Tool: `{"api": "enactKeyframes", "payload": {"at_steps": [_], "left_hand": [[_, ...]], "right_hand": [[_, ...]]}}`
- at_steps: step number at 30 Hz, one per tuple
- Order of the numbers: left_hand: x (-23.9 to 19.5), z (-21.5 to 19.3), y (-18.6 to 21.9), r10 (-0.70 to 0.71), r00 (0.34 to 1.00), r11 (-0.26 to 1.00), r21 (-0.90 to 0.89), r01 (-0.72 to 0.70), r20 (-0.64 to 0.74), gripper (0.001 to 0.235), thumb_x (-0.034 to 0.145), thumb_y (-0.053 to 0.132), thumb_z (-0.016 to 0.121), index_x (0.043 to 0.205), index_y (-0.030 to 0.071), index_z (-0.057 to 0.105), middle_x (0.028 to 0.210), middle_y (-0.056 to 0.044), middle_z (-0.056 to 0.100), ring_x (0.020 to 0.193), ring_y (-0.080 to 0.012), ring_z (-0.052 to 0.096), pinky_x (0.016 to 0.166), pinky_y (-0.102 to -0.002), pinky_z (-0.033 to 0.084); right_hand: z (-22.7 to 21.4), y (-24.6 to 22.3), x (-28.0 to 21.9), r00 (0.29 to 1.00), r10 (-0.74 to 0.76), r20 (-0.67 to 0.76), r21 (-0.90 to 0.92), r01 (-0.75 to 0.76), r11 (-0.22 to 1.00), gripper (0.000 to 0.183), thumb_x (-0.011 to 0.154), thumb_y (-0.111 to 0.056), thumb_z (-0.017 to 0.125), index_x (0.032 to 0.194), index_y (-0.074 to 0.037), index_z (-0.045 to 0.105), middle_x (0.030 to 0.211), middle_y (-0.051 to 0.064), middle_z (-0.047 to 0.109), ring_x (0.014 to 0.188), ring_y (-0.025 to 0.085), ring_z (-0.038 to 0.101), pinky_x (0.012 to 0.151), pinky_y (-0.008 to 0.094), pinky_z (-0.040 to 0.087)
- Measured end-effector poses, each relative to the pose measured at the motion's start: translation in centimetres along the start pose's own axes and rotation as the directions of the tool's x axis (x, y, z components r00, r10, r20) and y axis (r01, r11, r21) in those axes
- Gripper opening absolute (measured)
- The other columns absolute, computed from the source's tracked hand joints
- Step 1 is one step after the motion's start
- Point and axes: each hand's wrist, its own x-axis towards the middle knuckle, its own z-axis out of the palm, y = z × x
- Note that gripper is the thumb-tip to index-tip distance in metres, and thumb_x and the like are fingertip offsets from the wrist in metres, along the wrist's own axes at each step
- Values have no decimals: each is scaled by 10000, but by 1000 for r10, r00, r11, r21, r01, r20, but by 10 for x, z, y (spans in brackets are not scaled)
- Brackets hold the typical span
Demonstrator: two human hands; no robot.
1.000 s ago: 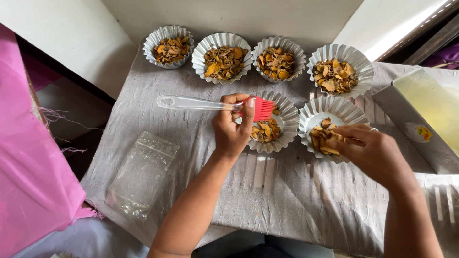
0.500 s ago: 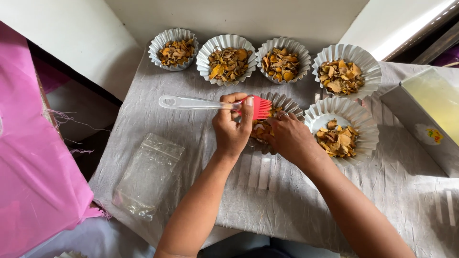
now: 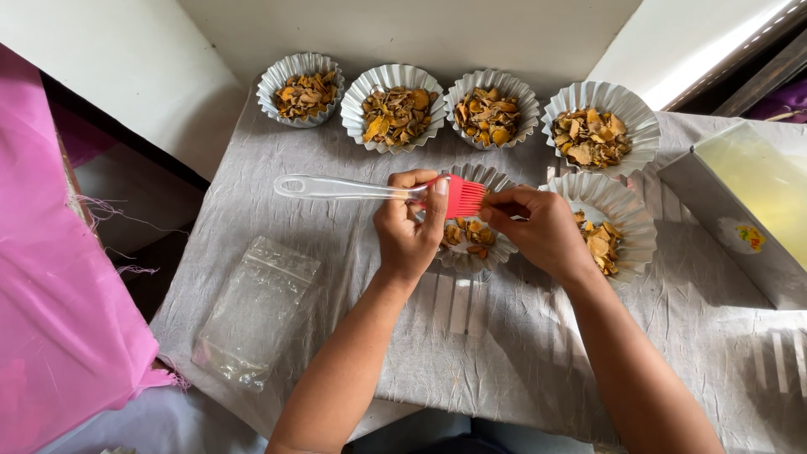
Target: The person uses a red silicone brush to spread dried fruit pieces inside a white paper cupcake liner, then transfers the contents into a clear plastic bag. The person repeats the process with another liner, brushing and filling it with dried fruit.
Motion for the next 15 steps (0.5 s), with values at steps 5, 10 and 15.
{"api": "enactKeyframes", "payload": {"at_steps": [5,10,15], "left_hand": [[-5,4,-15,48,996,995,88,-54,70,154,967,216,721,1026,80,682,827,-132,727,756,-318,741,606,-427,636],[-7,1,-16,133,991,991,18,-134,21,180,998,224,702,1054,54,681,872,-128,733,738,-237,732,605,-379,641],[-5,4,-4,192,971,976,72,-204,143,204,969,271,736,1040,83,700,838,-81,739,711,-228,738,575,-323,611]], "right_hand": [[-7,-4,-9,994,87,-59,310,-65,949,324,892,-54,792,1149,120,700,938,197,720,867,201,735,812,338,635],[-12,-6,-15,988,146,-48,410,-113,905,340,901,-36,770,1167,155,677,939,238,723,885,196,719,820,341,635],[-31,-33,-36,991,102,-90,183,-84,979,328,896,-46,771,1161,133,697,985,291,721,900,269,728,814,394,624]]}}
